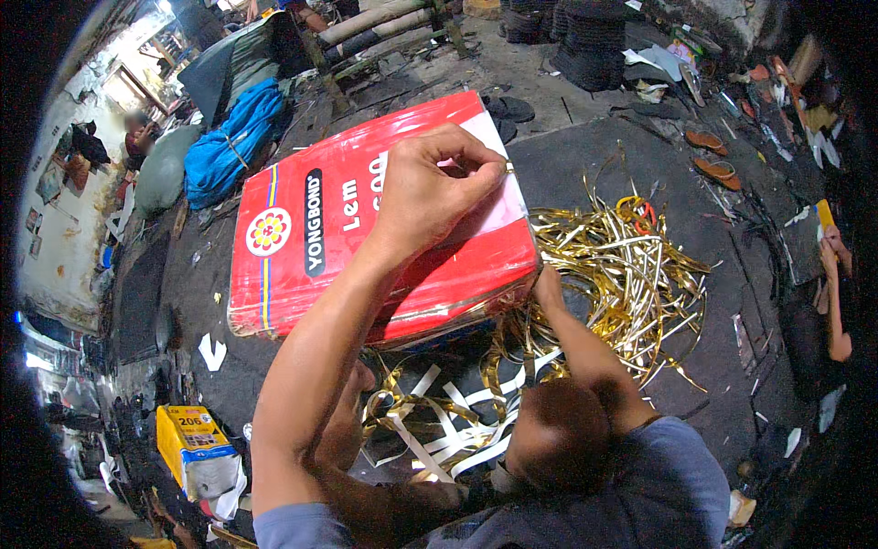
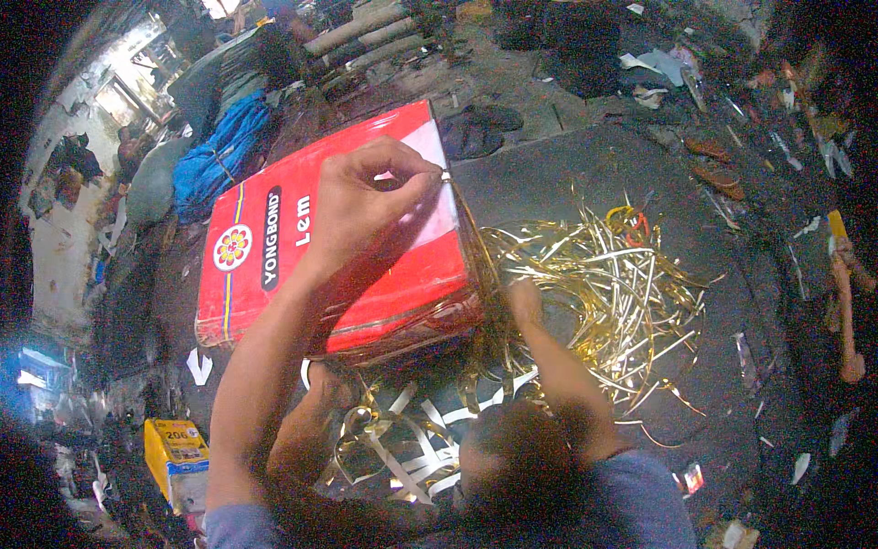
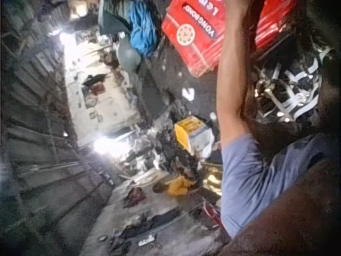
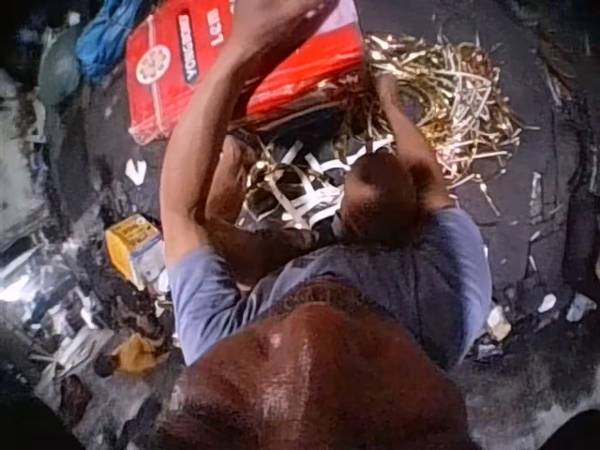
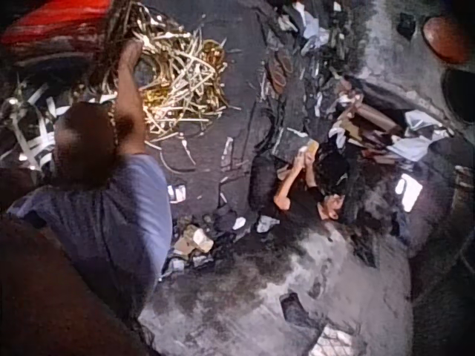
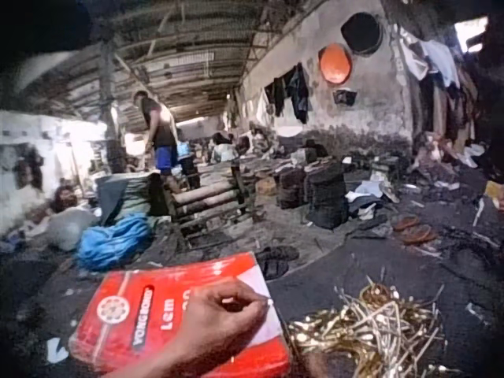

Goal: The person sits on the floor and wraps a red cardboard box with white and gold ribbons. They repeatedly pull ribbon from a pile, place it across the box, and tuck the ends under the box to secure it.

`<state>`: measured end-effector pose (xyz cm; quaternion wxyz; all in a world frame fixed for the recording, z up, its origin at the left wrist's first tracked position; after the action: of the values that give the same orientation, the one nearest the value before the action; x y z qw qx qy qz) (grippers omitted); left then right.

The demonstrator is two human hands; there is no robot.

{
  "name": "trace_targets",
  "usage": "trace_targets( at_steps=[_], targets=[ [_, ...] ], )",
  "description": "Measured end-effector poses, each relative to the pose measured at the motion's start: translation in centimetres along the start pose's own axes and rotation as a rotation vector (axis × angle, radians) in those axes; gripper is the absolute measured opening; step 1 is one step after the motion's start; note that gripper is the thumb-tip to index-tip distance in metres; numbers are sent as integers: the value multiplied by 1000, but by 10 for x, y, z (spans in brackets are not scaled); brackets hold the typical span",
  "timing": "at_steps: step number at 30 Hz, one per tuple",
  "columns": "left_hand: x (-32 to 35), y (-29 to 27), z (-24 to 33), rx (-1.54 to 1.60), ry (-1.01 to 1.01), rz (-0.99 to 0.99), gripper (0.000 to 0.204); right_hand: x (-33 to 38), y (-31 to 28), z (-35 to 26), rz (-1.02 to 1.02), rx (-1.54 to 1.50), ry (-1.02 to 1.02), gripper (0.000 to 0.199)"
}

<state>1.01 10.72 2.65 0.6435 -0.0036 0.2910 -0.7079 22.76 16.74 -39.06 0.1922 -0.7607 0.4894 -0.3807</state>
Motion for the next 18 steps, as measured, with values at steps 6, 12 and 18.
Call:
trace_targets(
  at_steps=[6,12,18],
  targets=[
    [-8,7,8,-19,68,-30,4,9,38,76,96,288,-5,23],
    [27,-9,29,-260,199,105,2,67,-59,44,288,320,-16,22],
    [29,53,117,-140,317,14,53,230,-249,-138,483,-73,-523,13]
  ],
)
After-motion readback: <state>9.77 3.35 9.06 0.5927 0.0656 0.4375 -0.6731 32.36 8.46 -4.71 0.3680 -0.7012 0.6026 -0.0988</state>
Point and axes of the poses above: each hand's wrist, its own x-axis away from the middle knuckle, its own y-axis out of the palm, z = x × y, the point moved 6 cm from there along -x, towards the middle knuckle, and after that the axes turned 14 degrees about -z, right-handed, at the moved point
